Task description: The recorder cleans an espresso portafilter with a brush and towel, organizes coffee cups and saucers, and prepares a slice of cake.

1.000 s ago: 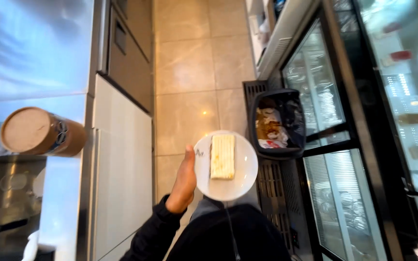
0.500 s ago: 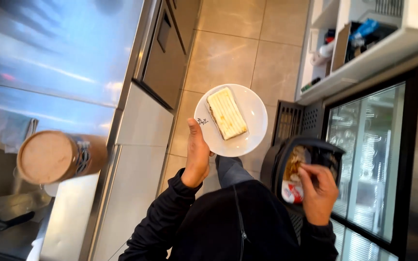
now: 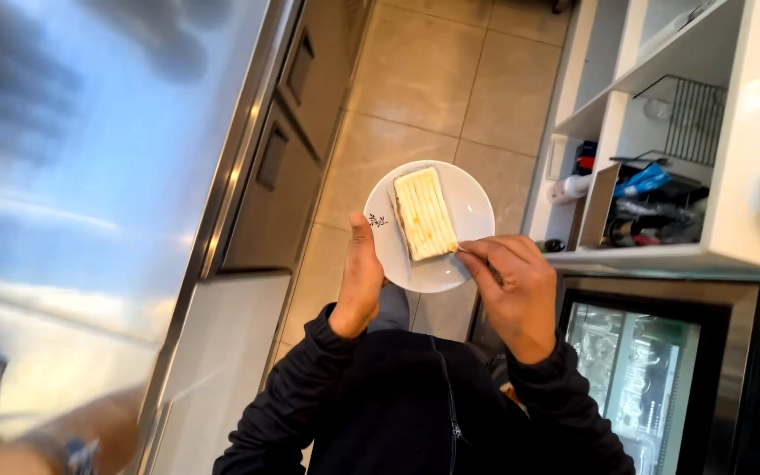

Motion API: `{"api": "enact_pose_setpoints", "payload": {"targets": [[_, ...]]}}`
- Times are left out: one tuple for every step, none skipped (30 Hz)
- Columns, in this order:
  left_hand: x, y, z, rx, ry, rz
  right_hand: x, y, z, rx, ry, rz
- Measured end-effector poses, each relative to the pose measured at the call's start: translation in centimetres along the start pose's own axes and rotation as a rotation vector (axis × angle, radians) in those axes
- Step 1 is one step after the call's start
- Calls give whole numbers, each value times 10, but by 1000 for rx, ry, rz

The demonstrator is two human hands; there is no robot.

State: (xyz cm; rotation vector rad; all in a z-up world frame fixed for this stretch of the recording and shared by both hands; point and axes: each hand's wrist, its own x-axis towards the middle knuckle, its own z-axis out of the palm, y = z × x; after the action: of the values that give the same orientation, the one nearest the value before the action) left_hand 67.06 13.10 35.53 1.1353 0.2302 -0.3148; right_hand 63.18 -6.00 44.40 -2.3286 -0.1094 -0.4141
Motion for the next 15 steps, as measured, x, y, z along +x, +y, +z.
{"api": "enact_pose_setpoints", "payload": {"targets": [[26,1,6,5,-24,-25,20,13,-3,9,-12,15],[51,5,11,8,-37,-27,43,28,-7,2,-1,20],[76,9,17,-7,-66,-8,66,43,-10,24,-6,50],[103,13,23,-16,-94,11,90,59,-14,50,-9,81],[128,20,29,-8,-106,10,121,74,-15,50,5,86],[147,26,33,12,-158,-20,148,85,-17,28,4,138],[165,33,37,33,-210,-51,174,95,-19,7,3,190],[188,40,44,34,-225,-53,208,102,-20,-1,16,196],[210,48,51,98,-277,-23,242,109,-21,105,2,345],[227,55,56,159,-323,3,273,114,-23,214,-20,495],[247,52,61,159,-332,-4,299,126,-18,210,-13,504],[261,47,64,210,-349,-39,324,138,-13,406,-9,423],[273,42,67,261,-367,-74,347,150,-7,602,-4,340],[293,41,77,262,-370,-61,366,130,-4,602,0,327],[312,40,86,258,-367,-32,384,110,-1,606,-62,144]]}}
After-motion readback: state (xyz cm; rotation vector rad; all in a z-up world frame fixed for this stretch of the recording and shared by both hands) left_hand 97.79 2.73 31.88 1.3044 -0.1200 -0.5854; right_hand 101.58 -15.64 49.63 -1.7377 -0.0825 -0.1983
